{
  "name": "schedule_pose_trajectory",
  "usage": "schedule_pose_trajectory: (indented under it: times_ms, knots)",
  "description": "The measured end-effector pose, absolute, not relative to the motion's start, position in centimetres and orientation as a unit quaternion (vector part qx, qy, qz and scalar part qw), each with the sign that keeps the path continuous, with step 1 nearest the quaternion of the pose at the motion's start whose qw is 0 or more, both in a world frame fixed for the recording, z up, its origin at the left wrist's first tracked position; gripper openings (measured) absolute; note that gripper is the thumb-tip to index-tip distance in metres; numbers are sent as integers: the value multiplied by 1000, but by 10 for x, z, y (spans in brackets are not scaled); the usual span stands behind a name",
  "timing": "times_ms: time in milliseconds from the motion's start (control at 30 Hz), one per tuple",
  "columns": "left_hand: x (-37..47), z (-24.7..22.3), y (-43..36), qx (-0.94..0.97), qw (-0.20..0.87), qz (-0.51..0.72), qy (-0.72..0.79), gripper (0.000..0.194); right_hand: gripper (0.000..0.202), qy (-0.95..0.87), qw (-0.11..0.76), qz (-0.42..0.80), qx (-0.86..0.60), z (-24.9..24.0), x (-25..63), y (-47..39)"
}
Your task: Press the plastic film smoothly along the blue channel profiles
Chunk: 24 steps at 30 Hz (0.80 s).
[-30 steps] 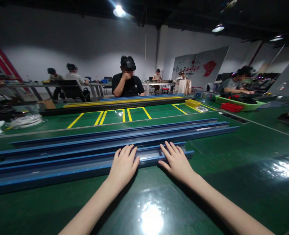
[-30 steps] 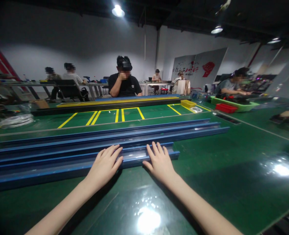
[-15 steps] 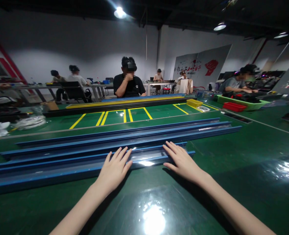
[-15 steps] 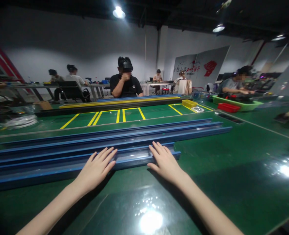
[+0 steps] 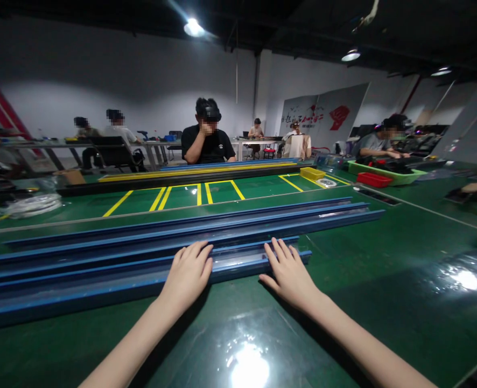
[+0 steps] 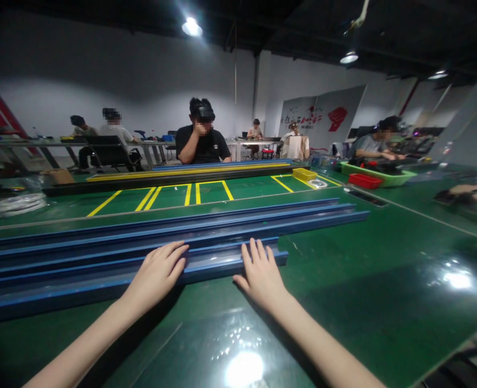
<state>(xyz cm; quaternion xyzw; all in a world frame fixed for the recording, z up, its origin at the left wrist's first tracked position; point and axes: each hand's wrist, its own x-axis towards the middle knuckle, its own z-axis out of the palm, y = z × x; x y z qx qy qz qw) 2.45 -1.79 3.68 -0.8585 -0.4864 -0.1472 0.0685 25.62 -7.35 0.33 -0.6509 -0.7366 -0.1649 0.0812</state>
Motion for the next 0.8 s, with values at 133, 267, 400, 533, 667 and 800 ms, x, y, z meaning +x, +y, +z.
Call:
schedule_pose_trajectory:
  times_ms: [133,267,400,533,667,800]
  knots:
    - [57,32,-25,-873,80,-170,-450,37,69,-759,99,-135,-629,7,231,-72]
    - [61,28,-24,-870,88,-153,-461,39,62,-786,113,-98,-600,14,232,-72]
    - [45,25,-22,-881,75,-105,-455,42,57,-793,124,-78,-591,20,252,-71]
    - [38,23,-23,-887,77,-96,-444,43,59,-773,127,-93,-615,21,273,-70]
    - [32,21,-22,-888,80,-105,-440,44,60,-756,132,-112,-631,20,289,-72]
    - [6,19,-16,-888,74,-102,-441,45,61,-748,120,-119,-641,18,302,-76]
